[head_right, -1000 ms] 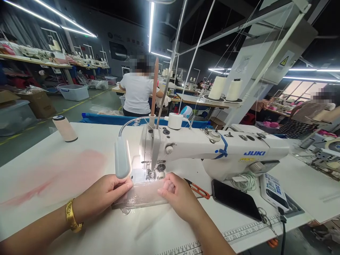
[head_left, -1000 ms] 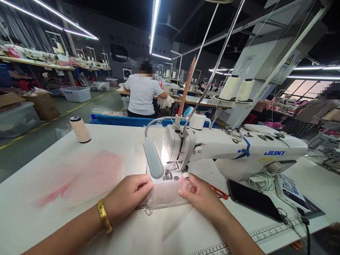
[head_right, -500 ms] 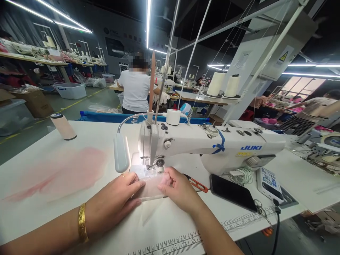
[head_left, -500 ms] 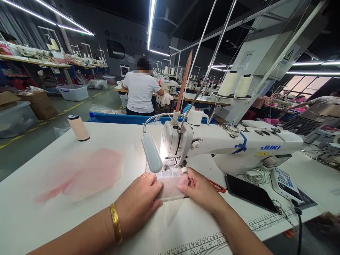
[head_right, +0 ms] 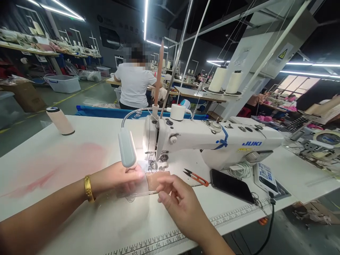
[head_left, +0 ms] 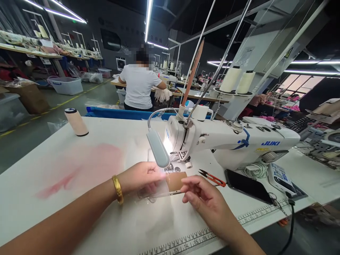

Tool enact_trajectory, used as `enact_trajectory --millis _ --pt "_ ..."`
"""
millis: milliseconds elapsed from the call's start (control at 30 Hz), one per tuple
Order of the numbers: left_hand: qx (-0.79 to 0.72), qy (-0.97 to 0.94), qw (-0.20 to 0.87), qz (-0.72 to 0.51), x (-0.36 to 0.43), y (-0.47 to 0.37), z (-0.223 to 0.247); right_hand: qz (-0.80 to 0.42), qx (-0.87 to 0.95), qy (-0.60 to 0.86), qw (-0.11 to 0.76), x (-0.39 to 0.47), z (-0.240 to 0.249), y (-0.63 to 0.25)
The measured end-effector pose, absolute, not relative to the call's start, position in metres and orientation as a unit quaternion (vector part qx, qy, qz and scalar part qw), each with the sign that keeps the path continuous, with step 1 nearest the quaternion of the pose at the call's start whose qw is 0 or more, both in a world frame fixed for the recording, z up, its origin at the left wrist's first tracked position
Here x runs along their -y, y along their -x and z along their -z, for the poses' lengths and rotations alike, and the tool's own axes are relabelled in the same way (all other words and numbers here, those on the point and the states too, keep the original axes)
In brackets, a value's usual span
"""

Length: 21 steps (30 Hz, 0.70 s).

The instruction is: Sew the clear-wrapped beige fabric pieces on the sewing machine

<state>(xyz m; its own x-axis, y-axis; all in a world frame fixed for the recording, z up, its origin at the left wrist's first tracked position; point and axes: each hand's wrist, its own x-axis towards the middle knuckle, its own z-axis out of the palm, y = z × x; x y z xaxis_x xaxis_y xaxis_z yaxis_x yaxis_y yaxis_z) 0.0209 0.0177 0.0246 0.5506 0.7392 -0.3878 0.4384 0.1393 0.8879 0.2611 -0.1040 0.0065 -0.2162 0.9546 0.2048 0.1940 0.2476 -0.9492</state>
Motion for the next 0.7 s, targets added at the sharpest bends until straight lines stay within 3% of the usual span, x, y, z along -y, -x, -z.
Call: enact_trajectory --millis 100,167,367,533,700 --pt "-0.45 -0.646 0.603 -0.13 -0.016 -0.019 -0.023 -0.331 0.762 0.461 0.311 0.103 -0.006 -0.257" --pt "-0.453 -0.639 0.605 -0.141 -0.015 -0.02 -0.022 -0.287 0.81 0.436 0.267 0.106 -0.003 -0.251" --pt "-0.466 -0.644 0.584 -0.162 -0.015 -0.023 -0.022 -0.21 0.829 0.415 0.31 0.109 0.013 -0.241" --pt "-0.501 -0.71 0.461 -0.18 -0.022 -0.02 -0.022 -0.129 0.841 0.386 0.357 0.105 0.019 -0.239" --pt "-0.519 -0.755 0.357 -0.182 -0.026 -0.018 -0.018 -0.07 0.852 0.383 0.35 0.101 0.026 -0.232"
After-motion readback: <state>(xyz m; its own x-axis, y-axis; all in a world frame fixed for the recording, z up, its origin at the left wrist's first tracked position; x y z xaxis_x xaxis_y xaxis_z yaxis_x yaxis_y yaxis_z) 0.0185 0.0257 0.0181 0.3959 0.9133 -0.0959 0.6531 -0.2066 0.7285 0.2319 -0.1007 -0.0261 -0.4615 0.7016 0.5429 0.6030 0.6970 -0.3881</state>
